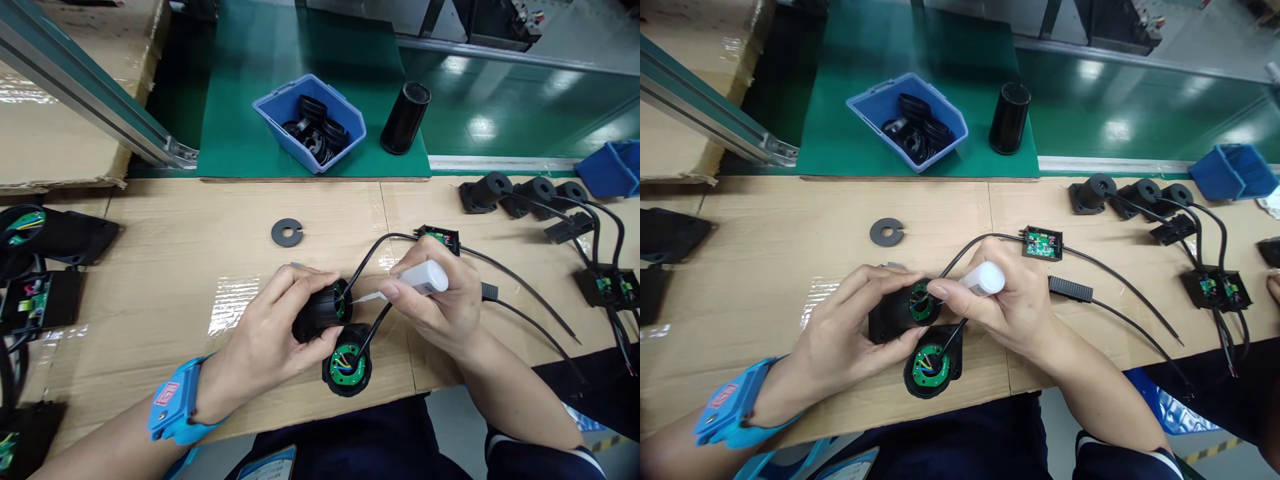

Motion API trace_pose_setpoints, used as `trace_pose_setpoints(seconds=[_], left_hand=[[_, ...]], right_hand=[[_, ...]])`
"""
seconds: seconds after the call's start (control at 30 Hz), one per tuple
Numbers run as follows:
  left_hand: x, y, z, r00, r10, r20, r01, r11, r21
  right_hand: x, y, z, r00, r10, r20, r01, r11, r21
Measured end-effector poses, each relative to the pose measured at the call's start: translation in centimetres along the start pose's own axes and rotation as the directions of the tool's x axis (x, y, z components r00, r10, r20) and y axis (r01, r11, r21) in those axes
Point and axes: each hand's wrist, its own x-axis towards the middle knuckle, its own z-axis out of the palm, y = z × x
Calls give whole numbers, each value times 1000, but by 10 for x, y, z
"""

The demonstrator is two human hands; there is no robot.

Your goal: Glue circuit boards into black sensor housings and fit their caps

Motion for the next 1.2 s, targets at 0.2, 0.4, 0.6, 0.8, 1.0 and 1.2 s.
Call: trace_pose_setpoints(seconds=[0.2, 0.4, 0.6, 0.8, 1.0, 1.2], left_hand=[[-2, 2, -2, 998, -46, 32, 47, 999, -19], [-2, 1, -2, 995, -76, 61, 78, 996, -33], [-2, 1, -1, 995, -80, 53, 81, 996, -31], [-1, 0, -1, 997, -66, 34, 68, 997, -45], [0, 0, -1, 997, -67, 32, 68, 998, -20], [1, 0, 0, 998, -61, 35, 62, 997, -39]], right_hand=[[1, 1, 2, 998, -49, -32, 49, 998, -27], [1, 2, 3, 992, -98, -77, 91, 992, -85], [0, 1, 2, 995, -101, -28, 99, 993, -59], [-3, -3, 0, 997, -71, 34, 74, 992, -99], [-3, -7, -2, 997, -46, 67, 51, 996, -71], [-3, -4, -1, 997, -72, 30, 75, 992, -101]])
